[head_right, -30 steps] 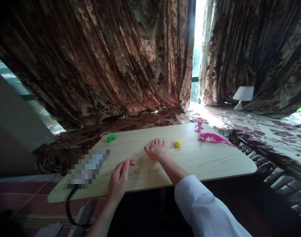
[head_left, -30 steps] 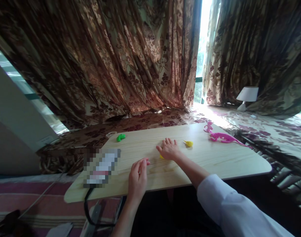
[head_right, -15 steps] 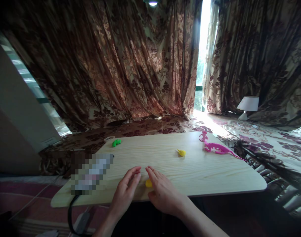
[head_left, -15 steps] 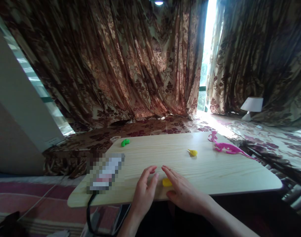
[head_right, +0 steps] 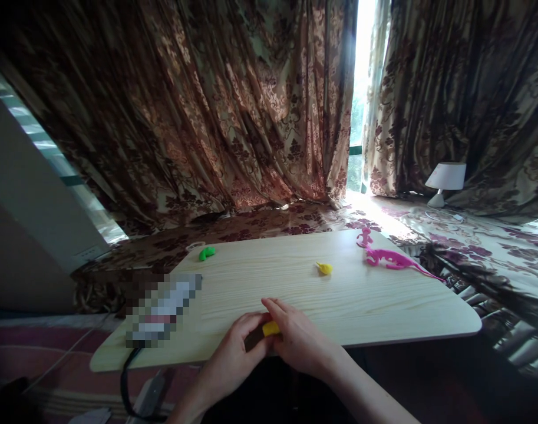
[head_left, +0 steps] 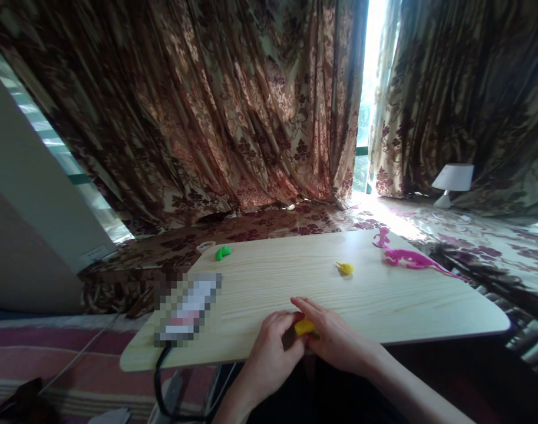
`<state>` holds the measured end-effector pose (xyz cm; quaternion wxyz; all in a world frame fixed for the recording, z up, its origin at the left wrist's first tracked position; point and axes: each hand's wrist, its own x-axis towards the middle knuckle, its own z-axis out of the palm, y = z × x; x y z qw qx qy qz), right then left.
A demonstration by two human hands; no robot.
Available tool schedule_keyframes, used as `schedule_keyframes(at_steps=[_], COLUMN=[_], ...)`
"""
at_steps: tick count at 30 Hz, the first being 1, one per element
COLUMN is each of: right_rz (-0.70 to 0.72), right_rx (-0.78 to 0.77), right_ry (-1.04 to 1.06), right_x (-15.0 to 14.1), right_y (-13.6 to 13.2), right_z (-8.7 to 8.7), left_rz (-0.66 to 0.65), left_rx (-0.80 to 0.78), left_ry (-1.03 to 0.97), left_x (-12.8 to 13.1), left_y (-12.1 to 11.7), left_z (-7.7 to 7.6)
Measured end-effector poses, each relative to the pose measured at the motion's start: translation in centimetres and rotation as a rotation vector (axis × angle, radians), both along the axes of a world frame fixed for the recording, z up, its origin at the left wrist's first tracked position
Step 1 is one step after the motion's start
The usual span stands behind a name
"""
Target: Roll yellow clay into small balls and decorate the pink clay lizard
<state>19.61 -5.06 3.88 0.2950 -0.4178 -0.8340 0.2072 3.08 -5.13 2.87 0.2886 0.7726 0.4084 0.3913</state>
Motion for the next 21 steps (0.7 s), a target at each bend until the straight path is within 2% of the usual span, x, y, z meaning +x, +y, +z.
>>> schedule_keyframes(at_steps=[3,7,12,15,18,21], right_rz=[-0.007,-0.117,-0.075,-0.048,-0.011,0.010], right_rx=[0.031,0.063,-0.017,0.006,0.016,0.024], right_ry=[0.001,0.109,0.314,0.341,0.311,0.248], right_x=[0.8,3.1,3.8,3.1,2.6,2.5], right_y=[-0.3,-1.3,-2.8,-3.2,-3.4,-3.7], right_z=[0.5,1.1,2.2,3.4,4.6,5.5], left_rz=[0.011,0.098,-0.010,-0.034,-0.020,-0.096], left_rx=[-0.055,-0.223,-0.416,-0.403,-0.312,-0.279], left_ry=[-0.034,-0.219,-0.334,-0.296,-0.216,-0.143], left_x=[0.0,-0.6,-1.2,-1.2,-0.7,0.1], left_y=[0.2,0.1,-1.5,-2.1,-1.8,-1.2], left_z=[0.1,0.3,1.8,3.1,4.3,5.5])
